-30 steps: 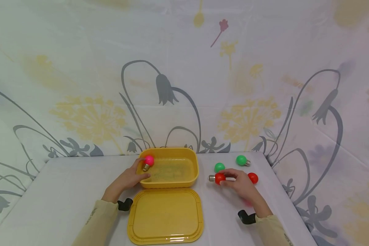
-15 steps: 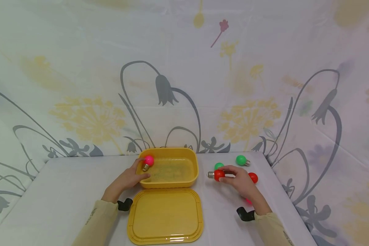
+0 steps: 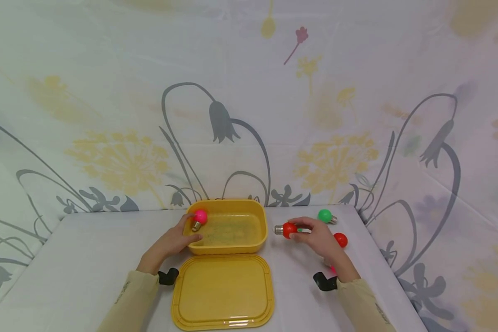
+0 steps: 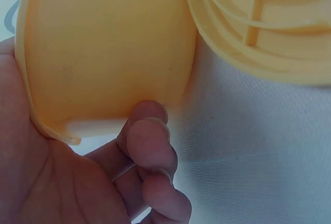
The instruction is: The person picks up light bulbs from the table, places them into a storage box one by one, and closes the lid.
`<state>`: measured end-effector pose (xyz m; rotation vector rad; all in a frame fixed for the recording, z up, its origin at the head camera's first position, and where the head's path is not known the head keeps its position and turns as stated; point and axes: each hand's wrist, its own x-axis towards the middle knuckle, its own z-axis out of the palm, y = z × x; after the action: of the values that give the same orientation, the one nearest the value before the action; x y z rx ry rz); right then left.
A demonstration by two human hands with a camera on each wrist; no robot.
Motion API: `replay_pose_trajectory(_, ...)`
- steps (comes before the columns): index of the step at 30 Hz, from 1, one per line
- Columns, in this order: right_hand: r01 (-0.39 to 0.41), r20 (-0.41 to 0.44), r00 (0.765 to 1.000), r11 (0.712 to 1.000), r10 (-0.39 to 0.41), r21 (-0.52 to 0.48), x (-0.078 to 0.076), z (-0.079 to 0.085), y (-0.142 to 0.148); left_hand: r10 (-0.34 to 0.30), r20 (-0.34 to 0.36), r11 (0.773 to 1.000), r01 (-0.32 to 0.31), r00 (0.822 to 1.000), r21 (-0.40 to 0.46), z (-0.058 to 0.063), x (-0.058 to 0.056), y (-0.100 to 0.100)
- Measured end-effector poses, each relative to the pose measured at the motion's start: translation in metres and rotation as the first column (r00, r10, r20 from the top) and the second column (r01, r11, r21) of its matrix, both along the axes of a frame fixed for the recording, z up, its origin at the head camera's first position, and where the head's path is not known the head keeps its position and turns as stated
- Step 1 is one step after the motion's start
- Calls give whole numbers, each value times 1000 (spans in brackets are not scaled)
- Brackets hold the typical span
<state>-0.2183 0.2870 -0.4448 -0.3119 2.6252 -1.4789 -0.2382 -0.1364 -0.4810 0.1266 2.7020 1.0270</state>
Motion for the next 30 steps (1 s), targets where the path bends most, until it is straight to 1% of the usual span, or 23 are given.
replay_pose_trajectory(5, -10, 6, 1000, 1000, 10, -3, -4, 2, -3, 7, 5, 1000, -7, 1000, -1, 0, 1, 1)
replay_pose_trajectory(10, -16, 24, 1000, 1000, 16, -1, -7, 5, -8, 3, -4, 1000, -3, 1000, 0, 1, 1, 1)
replay_pose_trajectory(19, -43, -27, 999, 999, 43, -5, -13, 7, -20, 11, -7, 1000, -11, 1000, 2, 1, 2, 1)
replay_pose_trajectory(24, -56, -19, 998, 998, 56, -20, -16, 8, -28, 10, -9, 1000, -10, 1000, 1, 3, 3, 2)
replay_pose_trajectory(30, -67, -23, 998, 998, 67, -5, -22, 9, -37, 13, -7, 1000, -12, 1000, 5, 5, 4, 3)
